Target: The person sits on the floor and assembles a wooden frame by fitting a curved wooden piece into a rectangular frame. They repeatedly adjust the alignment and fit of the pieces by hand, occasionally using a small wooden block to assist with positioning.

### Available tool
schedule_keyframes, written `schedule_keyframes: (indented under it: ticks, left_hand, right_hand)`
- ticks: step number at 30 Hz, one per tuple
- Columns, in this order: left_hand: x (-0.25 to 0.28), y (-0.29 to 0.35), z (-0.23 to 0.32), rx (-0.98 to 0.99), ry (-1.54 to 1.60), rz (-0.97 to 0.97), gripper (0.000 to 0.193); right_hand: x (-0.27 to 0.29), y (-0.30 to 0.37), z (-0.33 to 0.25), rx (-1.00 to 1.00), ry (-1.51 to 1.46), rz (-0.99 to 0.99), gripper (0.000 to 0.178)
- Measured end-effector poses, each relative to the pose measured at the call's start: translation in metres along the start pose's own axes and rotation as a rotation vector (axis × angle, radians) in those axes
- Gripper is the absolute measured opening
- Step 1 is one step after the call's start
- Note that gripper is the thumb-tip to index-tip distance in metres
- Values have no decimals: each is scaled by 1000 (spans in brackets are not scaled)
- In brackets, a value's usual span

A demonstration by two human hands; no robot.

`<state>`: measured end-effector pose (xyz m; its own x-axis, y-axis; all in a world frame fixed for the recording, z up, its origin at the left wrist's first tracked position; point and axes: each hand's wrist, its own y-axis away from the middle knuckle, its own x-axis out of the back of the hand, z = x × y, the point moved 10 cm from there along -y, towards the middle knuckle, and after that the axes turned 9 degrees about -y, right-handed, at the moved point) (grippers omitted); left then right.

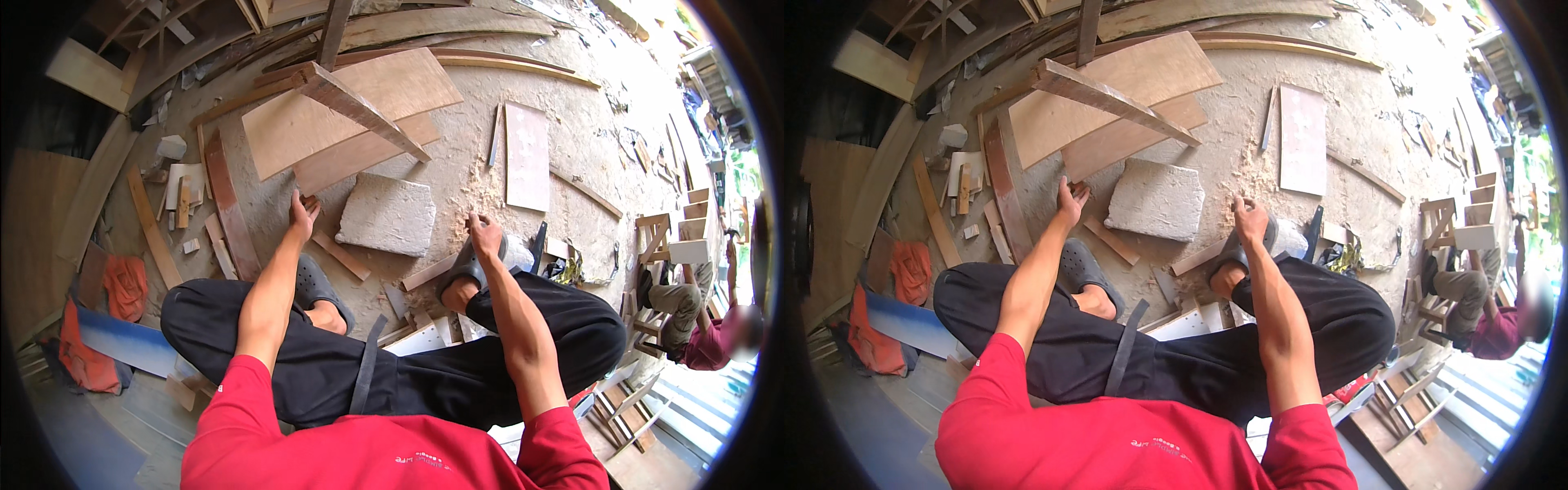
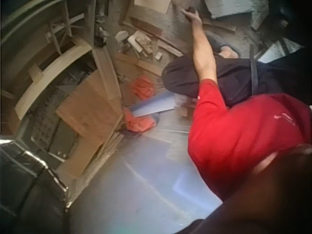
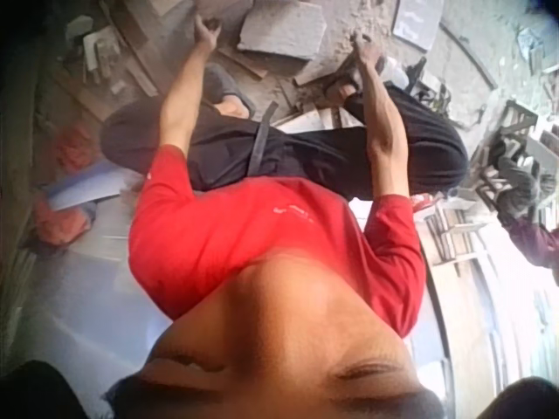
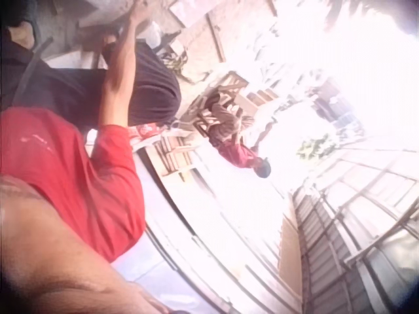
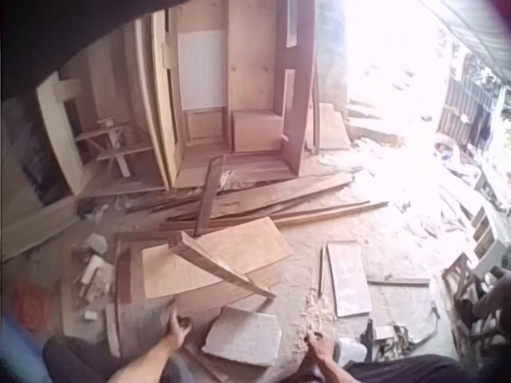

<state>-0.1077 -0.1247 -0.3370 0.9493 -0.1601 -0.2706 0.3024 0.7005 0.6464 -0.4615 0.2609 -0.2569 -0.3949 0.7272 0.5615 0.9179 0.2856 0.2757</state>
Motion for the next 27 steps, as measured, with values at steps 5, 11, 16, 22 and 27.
schedule_keyframes:
  ticks: [5,11,16,22,27]
  left_hand:
    - [-4,-7,5,-30,-86,-57,49]
    - [-1,-21,10,-41,-206,-99,40]
    - [-6,-18,10,-28,-247,-117,36]
    - [-10,-18,18,-95,-306,-147,38]
    - [-12,-21,17,-117,-289,-172,39]
  right_hand:
    - [2,9,1,19,-32,-22,42]
    - [6,28,-24,200,53,29,37]
    - [4,47,-42,187,16,-47,35]
    - [-10,63,-42,173,53,-144,33]
    - [-21,69,-33,217,50,-153,34]
